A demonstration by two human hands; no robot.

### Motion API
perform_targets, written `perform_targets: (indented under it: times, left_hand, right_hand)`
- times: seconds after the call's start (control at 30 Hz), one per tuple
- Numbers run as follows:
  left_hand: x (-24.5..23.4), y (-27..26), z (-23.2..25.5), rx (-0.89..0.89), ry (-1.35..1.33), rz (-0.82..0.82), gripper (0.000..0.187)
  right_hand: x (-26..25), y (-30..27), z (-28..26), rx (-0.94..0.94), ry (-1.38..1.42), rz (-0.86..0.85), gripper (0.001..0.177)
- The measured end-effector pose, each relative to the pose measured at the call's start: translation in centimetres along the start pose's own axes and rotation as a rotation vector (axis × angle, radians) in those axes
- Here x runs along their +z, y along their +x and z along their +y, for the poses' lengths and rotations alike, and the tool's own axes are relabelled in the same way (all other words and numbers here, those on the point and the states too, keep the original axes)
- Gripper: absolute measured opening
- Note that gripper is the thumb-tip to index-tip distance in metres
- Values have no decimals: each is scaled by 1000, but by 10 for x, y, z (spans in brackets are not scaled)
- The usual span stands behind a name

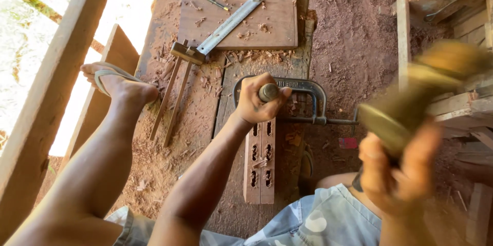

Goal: The person uses a chisel and hammer to carve mortise patterns into a wooden block.

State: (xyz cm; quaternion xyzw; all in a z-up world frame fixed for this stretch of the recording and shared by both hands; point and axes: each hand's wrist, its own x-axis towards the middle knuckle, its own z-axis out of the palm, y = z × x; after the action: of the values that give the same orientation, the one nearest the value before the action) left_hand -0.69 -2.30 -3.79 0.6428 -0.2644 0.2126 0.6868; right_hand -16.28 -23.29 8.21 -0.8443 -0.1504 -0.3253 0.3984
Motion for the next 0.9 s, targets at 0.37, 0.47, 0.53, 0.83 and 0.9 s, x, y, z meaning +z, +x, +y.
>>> perform_targets:
  times: [0.37, 0.47, 0.53, 0.83, 0.9]
  left_hand:
    - [-11, 4, -1, -144, 10, -113, 32]
    - [-8, 7, -34, -9, 1, -123, 30]
    - [-6, 10, -27, -18, 32, -117, 33]
    - [-1, -77, 39, 115, 43, -36, 30]
    - [-6, -130, 11, 140, 104, -65, 31]
  right_hand:
    - [18, 2, -20, 146, -263, -486, 61]
    - [1, 28, -34, -33, -71, -251, 63]
    - [10, 30, -26, -62, -64, -154, 67]
    - [26, 9, -17, 312, -9, -430, 66]
    - [23, 5, -15, 360, 68, -384, 67]
